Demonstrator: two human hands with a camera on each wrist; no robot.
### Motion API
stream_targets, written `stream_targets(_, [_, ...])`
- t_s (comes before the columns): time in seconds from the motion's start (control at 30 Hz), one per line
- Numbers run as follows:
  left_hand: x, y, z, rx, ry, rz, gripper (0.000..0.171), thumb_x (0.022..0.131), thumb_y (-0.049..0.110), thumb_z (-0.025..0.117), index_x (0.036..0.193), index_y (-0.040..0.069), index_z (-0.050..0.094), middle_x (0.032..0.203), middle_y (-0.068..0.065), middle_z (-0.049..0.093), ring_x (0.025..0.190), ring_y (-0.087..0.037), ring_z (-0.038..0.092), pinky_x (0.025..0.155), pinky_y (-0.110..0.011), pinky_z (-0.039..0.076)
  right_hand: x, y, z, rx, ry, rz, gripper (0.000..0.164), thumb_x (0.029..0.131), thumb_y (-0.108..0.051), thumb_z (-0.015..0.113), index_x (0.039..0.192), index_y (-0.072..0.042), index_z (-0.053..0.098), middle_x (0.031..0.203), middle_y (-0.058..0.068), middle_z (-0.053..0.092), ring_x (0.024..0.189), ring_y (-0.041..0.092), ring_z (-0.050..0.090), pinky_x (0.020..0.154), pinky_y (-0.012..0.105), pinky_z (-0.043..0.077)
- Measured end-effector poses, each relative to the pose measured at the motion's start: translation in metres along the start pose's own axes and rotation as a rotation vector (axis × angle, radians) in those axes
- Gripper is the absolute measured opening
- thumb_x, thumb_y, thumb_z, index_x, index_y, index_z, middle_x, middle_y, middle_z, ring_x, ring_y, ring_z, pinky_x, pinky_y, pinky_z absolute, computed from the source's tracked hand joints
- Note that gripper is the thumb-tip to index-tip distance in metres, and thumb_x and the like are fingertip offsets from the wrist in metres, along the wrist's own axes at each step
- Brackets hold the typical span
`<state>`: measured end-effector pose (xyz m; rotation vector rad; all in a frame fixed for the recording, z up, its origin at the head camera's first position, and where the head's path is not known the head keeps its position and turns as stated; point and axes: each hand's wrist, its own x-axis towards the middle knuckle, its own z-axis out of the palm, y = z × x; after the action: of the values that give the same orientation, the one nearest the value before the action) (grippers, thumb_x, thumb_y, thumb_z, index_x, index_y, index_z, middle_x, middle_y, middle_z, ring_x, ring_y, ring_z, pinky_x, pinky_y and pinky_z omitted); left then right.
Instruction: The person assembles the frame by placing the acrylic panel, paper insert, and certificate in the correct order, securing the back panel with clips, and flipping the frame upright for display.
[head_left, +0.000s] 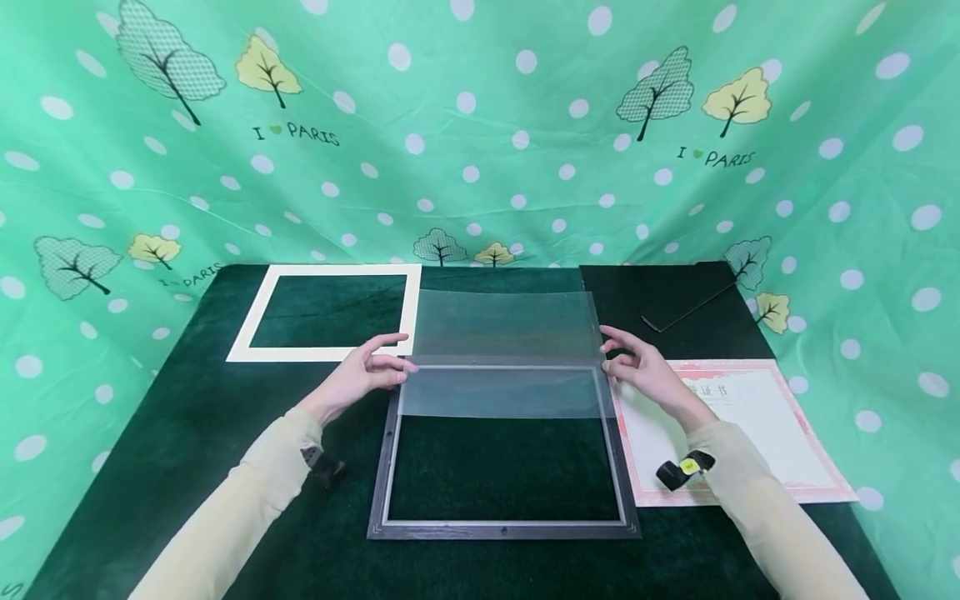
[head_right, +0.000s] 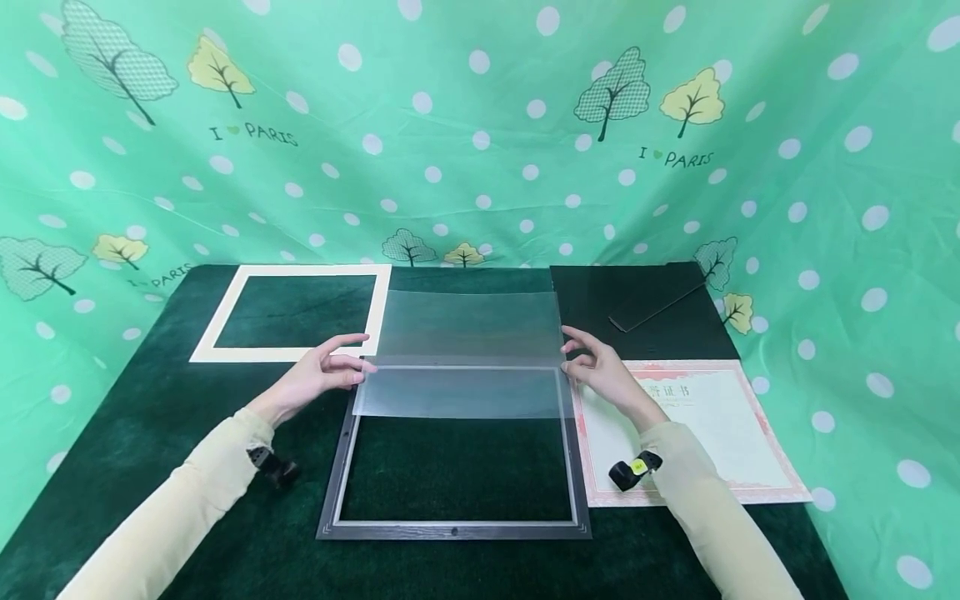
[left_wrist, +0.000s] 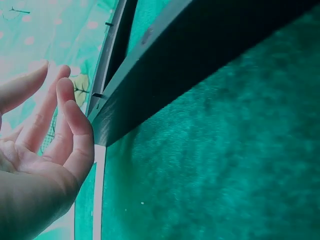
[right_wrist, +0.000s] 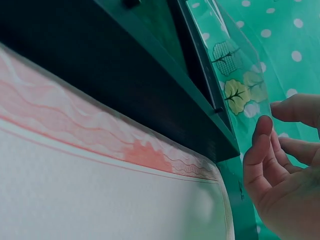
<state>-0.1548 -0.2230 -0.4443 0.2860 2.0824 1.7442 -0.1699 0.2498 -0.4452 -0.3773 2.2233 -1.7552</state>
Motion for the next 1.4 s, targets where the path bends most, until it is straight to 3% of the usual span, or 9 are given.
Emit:
stream_targets(0.3, [-0.014, -0.004, 0.003, -0.009, -0.01, 0.011, 0.067, 0.092, 0.007, 0.066, 0.149, 0.005, 0.03, 0.116, -0.021, 0.065, 0.112, -0.033, 0.059, 0.09, -0.031, 0.048, -0.01, 0.002, 0.006, 0.038, -0.032, 0.003, 0.063, 0.093, 0.008, 0.052, 0.15, 0.002, 0.025, 0.122, 0.028, 0.041, 0.082, 0.01, 0.058, 0.069, 0.026, 0.051])
stream_targets(0.7, [-0.029, -0.006, 0.008, 0.067, -0.087, 0.02, 0.075, 0.089, 0.009, 0.07, 0.149, 0.008, 0.025, 0.102, -0.015, 0.07, 0.099, -0.028, 0.066, 0.098, -0.048, 0.043, -0.028, 0.007, 0.01, -0.028, -0.074, 0.034, 0.069, 0.092, 0.002, 0.06, 0.151, -0.001, 0.023, 0.114, 0.025, 0.045, 0.083, 0.017, 0.059, 0.072, 0.025, 0.051])
stream_targets(0.87, [-0.036, -0.009, 0.01, 0.102, -0.09, 0.017, 0.076, 0.089, 0.011, 0.07, 0.15, 0.008, 0.024, 0.099, -0.012, 0.071, 0.097, -0.026, 0.067, 0.097, -0.045, 0.044, -0.037, 0.007, 0.013, -0.064, -0.081, 0.051, 0.07, 0.093, -0.004, 0.063, 0.151, -0.003, 0.025, 0.114, 0.023, 0.046, 0.085, 0.018, 0.058, 0.074, 0.023, 0.049])
stream_targets(1.13, [-0.047, -0.013, 0.012, 0.114, -0.13, 0.01, 0.078, 0.089, 0.012, 0.071, 0.15, 0.007, 0.022, 0.096, -0.012, 0.071, 0.088, -0.029, 0.067, 0.09, -0.032, 0.048, -0.05, 0.006, 0.017, -0.078, -0.12, 0.053, 0.074, 0.091, -0.004, 0.066, 0.152, -0.004, 0.024, 0.11, 0.022, 0.048, 0.08, 0.022, 0.059, 0.068, 0.024, 0.048])
stream_targets(1.4, [-0.058, -0.018, 0.017, 0.144, -0.169, 0.009, 0.085, 0.088, 0.011, 0.072, 0.152, 0.008, 0.015, 0.093, -0.01, 0.07, 0.082, -0.029, 0.066, 0.086, -0.029, 0.05, -0.062, 0.004, 0.021, -0.159, -0.133, 0.062, 0.077, 0.09, -0.005, 0.068, 0.153, -0.006, 0.023, 0.108, 0.017, 0.051, 0.078, 0.024, 0.061, 0.065, 0.025, 0.047])
